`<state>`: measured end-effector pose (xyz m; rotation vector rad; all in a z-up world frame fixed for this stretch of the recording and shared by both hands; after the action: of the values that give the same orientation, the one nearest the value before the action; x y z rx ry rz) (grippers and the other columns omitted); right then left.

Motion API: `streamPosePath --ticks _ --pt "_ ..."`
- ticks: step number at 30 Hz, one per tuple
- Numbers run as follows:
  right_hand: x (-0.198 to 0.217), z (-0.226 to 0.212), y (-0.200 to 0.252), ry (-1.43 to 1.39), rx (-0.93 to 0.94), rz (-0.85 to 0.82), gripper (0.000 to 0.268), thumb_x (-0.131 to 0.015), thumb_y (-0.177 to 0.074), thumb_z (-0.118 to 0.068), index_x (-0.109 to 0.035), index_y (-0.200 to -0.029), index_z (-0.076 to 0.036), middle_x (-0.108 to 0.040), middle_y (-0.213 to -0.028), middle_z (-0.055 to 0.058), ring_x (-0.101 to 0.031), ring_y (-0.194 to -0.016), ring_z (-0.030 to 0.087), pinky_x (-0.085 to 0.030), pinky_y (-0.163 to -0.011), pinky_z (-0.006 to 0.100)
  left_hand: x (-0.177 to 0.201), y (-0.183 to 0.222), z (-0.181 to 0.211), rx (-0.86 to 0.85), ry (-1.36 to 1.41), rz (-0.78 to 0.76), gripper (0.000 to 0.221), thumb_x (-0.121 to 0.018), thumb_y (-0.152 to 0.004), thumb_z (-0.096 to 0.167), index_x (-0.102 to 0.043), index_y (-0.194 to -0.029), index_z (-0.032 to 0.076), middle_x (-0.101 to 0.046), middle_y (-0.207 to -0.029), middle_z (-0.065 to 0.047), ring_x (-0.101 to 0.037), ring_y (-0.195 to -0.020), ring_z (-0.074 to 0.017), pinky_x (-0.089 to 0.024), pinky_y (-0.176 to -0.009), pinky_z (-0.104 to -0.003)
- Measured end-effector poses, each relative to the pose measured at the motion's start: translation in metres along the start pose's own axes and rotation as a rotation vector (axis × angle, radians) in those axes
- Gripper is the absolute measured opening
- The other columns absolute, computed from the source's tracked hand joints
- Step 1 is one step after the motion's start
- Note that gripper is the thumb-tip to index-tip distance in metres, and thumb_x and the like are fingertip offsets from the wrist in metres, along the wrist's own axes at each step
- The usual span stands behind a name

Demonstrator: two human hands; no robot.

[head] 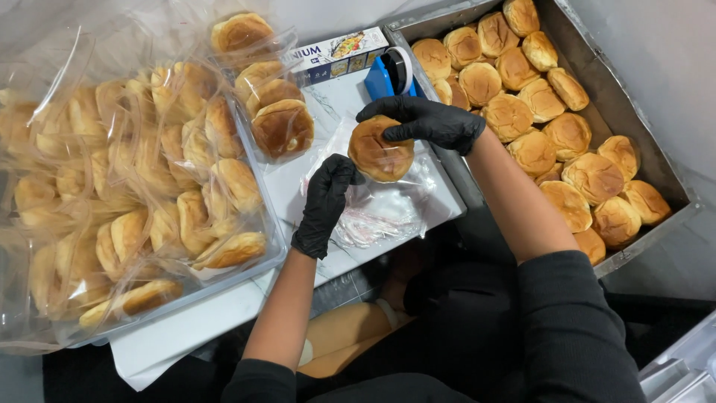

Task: Picking up individual buns from a large metal tray and placing them into clear plastic bags.

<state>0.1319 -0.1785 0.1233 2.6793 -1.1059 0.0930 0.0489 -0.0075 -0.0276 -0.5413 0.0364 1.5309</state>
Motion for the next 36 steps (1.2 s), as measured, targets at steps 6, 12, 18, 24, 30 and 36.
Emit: streamPosePath --ticks 6,12,18,24,30,36 --pt "-0.012 -0.025 0.008 0.174 -0.078 0.013 0.037 -0.076 -0.090 -0.013 -0.073 -0.127 -0.016 -0.074 -0.124 0.001 -0.066 -0.121 0.013 -0.052 -0.105 0.031 0.002 -0.002 -0.006 -0.043 -0.023 0.029 0.010 -0.059 -0.106 0.012 -0.064 -0.105 0.004 -0.073 -0.091 -0.014 -0.069 -0.086 -0.0167 -0.057 -0.086 -0.036" --pt "-0.032 -0.034 0.008 0.202 -0.031 0.092 0.032 -0.073 -0.096 -0.032 -0.074 -0.124 -0.015 -0.076 -0.115 0.005 -0.067 -0.113 0.015 -0.054 -0.099 0.037 0.013 -0.003 -0.025 -0.063 -0.087 0.090 0.009 -0.061 -0.105 0.012 -0.065 -0.105 0.004 -0.071 -0.091 -0.009 -0.061 -0.088 -0.0125 -0.055 -0.082 -0.031" --pt "-0.028 -0.038 0.003 0.269 -0.058 -0.248 0.057 -0.092 -0.071 -0.019 -0.074 -0.124 -0.010 -0.078 -0.114 0.003 -0.073 -0.103 0.016 -0.057 -0.092 0.031 0.016 -0.004 -0.035 -0.066 -0.103 0.108 0.011 -0.060 -0.105 0.014 -0.065 -0.107 0.005 -0.069 -0.089 -0.007 -0.059 -0.084 -0.0105 -0.054 -0.081 -0.029" --pt "-0.021 -0.008 0.010 0.241 -0.019 -0.172 0.079 -0.091 -0.070 -0.011 -0.060 -0.143 -0.012 -0.065 -0.140 0.007 -0.058 -0.127 0.018 -0.050 -0.104 0.041 0.002 -0.003 -0.004 0.156 0.064 0.039 0.008 -0.064 -0.102 0.014 -0.067 -0.099 0.007 -0.070 -0.082 -0.009 -0.063 -0.073 -0.0136 -0.054 -0.073 -0.026" --pt "-0.007 0.006 0.002 -0.008 0.044 -0.100 0.060 -0.084 -0.077 -0.009 -0.062 -0.134 -0.009 -0.067 -0.134 0.006 -0.062 -0.126 0.019 -0.052 -0.104 0.039 -0.009 0.004 0.038 0.326 0.245 0.111 0.014 -0.066 -0.101 0.015 -0.063 -0.088 0.011 -0.066 -0.071 -0.009 -0.056 -0.057 -0.0115 -0.047 -0.062 -0.018" --pt "-0.004 0.005 -0.001 -0.017 0.067 -0.011 0.055 -0.083 -0.080 -0.003 -0.064 -0.132 -0.007 -0.068 -0.132 0.008 -0.064 -0.125 0.022 -0.052 -0.107 0.039 -0.005 -0.003 0.038 0.198 0.224 0.023 0.022 -0.057 -0.106 0.016 -0.062 -0.090 0.003 -0.058 -0.064 -0.013 -0.058 -0.059 -0.0190 -0.053 -0.069 -0.026"
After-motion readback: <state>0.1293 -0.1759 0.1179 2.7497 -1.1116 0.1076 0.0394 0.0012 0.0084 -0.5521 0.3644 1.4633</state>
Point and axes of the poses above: each hand's wrist, its own y-axis away from the middle knuckle, its own x-axis out of the back of the hand, z = x × y, the point moved 4 cm from there along -y, towards the middle knuckle
